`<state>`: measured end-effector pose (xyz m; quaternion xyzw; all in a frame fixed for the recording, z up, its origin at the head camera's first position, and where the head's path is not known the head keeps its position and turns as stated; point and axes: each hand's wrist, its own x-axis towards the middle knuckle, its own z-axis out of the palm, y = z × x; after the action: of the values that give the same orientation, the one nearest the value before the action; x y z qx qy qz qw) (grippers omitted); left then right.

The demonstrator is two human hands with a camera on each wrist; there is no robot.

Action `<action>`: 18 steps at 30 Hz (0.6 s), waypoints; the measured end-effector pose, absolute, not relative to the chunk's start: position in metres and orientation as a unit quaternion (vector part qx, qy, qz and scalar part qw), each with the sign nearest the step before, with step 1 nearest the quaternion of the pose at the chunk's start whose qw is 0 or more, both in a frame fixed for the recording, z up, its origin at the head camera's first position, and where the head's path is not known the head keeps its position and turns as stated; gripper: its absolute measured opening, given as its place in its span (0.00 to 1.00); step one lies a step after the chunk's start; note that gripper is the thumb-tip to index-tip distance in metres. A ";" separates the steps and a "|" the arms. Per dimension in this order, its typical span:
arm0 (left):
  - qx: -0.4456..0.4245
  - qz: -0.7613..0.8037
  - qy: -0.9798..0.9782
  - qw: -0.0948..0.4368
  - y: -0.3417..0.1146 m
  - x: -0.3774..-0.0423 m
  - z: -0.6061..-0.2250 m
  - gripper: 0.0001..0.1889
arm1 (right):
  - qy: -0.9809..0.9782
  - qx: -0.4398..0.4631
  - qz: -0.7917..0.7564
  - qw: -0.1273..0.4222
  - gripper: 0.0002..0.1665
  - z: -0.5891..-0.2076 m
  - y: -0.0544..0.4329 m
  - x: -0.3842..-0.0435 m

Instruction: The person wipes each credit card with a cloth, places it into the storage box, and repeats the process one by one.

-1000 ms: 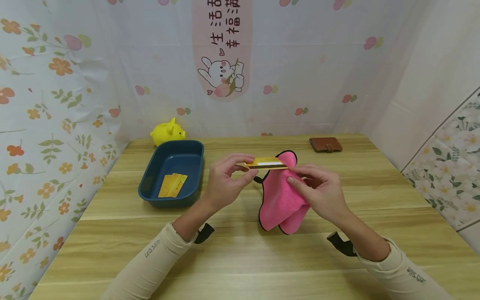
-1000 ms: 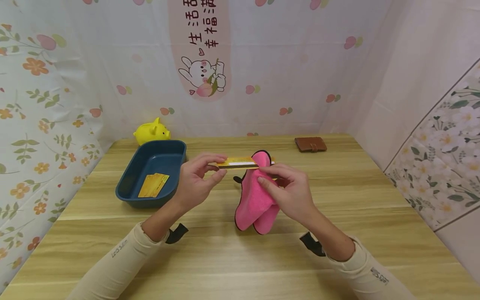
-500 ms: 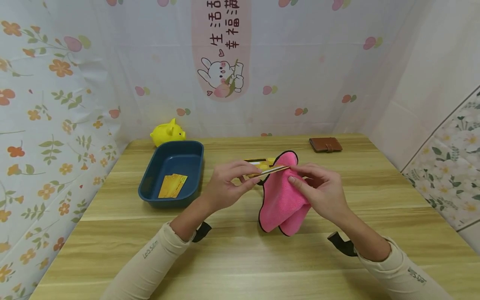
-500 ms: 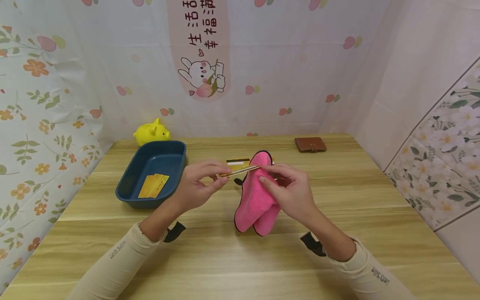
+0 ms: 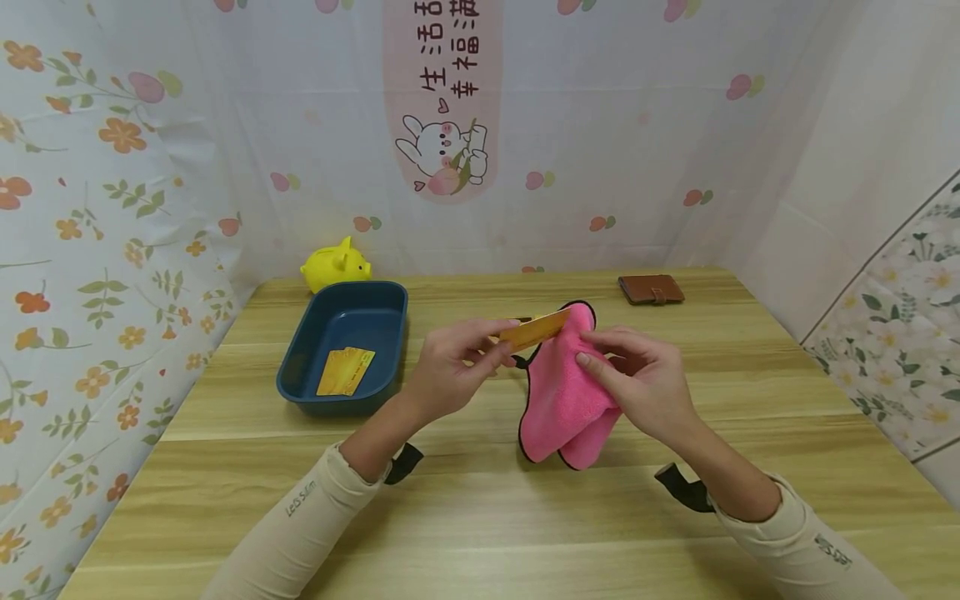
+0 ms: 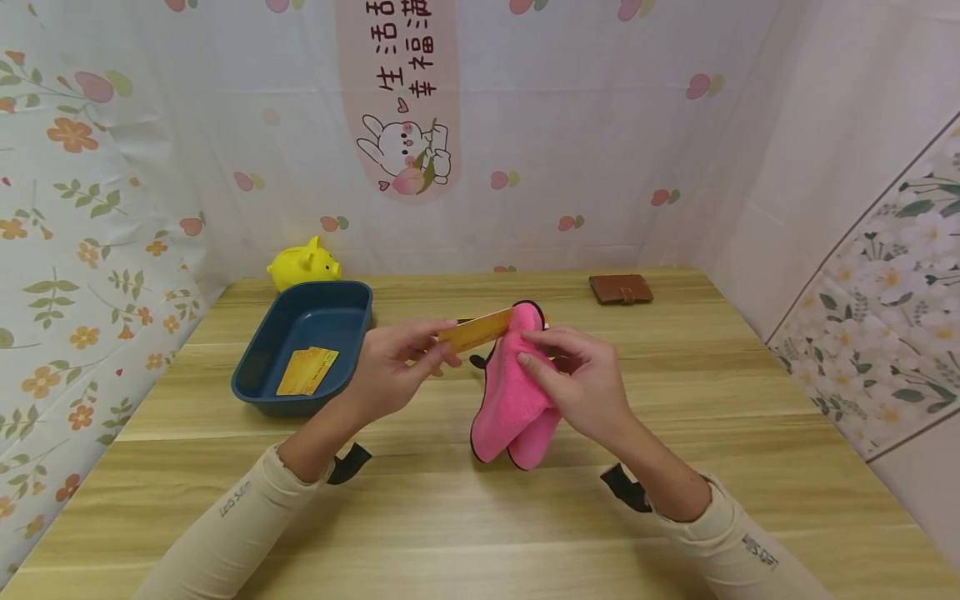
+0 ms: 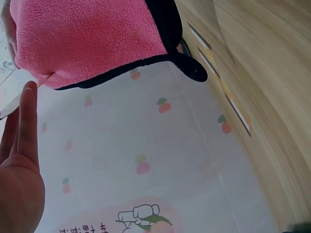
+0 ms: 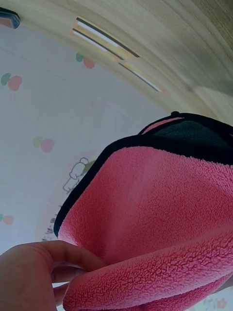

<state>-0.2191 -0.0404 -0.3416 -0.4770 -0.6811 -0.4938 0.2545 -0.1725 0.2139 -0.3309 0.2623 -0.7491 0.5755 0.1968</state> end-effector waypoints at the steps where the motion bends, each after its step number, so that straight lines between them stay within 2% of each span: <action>1: -0.473 -0.502 -0.681 0.247 -0.040 -0.219 -0.341 0.17 | -0.751 0.261 0.573 0.198 0.16 -0.331 0.214 -0.173; 8: -0.433 -0.550 -0.685 0.204 -0.041 -0.217 -0.340 0.18 | -0.759 0.255 0.564 0.202 0.16 -0.331 0.214 -0.174; 18: -0.395 -0.563 -0.698 0.199 -0.043 -0.216 -0.338 0.20 | -0.766 0.239 0.560 0.206 0.17 -0.331 0.212 -0.175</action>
<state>-0.2157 -0.0427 -0.3384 -0.3953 -0.6980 -0.5628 0.1993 -0.1748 0.2123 -0.3313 0.2391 -0.7659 0.5600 0.2064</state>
